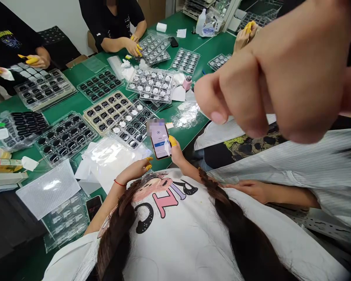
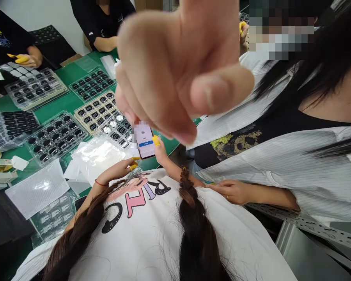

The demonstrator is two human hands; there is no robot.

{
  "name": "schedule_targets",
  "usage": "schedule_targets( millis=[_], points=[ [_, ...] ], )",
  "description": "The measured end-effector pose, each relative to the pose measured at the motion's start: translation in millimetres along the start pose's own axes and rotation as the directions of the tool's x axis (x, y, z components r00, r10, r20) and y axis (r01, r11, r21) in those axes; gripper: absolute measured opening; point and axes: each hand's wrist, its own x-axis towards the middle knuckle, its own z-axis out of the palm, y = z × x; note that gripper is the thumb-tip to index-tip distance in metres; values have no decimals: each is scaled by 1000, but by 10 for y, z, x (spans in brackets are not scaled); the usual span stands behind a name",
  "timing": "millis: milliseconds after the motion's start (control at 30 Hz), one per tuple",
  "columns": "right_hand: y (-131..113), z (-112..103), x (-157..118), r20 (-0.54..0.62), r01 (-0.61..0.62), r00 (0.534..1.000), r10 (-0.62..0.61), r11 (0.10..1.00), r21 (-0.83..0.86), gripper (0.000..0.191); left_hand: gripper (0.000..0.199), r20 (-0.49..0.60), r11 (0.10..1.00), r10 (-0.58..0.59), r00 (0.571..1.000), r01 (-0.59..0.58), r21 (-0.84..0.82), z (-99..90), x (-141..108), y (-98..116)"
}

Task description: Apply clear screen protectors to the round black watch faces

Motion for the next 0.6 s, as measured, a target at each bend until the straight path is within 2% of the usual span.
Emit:
schedule_targets(
  millis=[200, 367, 600],
  points=[
    [149, -116, 55, 87, -52, 995, 41, 989, 136, 33, 40, 24, 999, 20, 1000, -20, 28, -2, 30, 31],
    [250, -149, 92, 107, -84, 992, 62, 973, 214, 35, 40, 27, 999, 40, 999, -41, 35, 2, 45, 41],
    [290, -126, 109, 127, -122, 988, 90, 955, 272, 28, 41, 24, 999, 32, 999, -32, 13, -8, 25, 74]
  ],
)
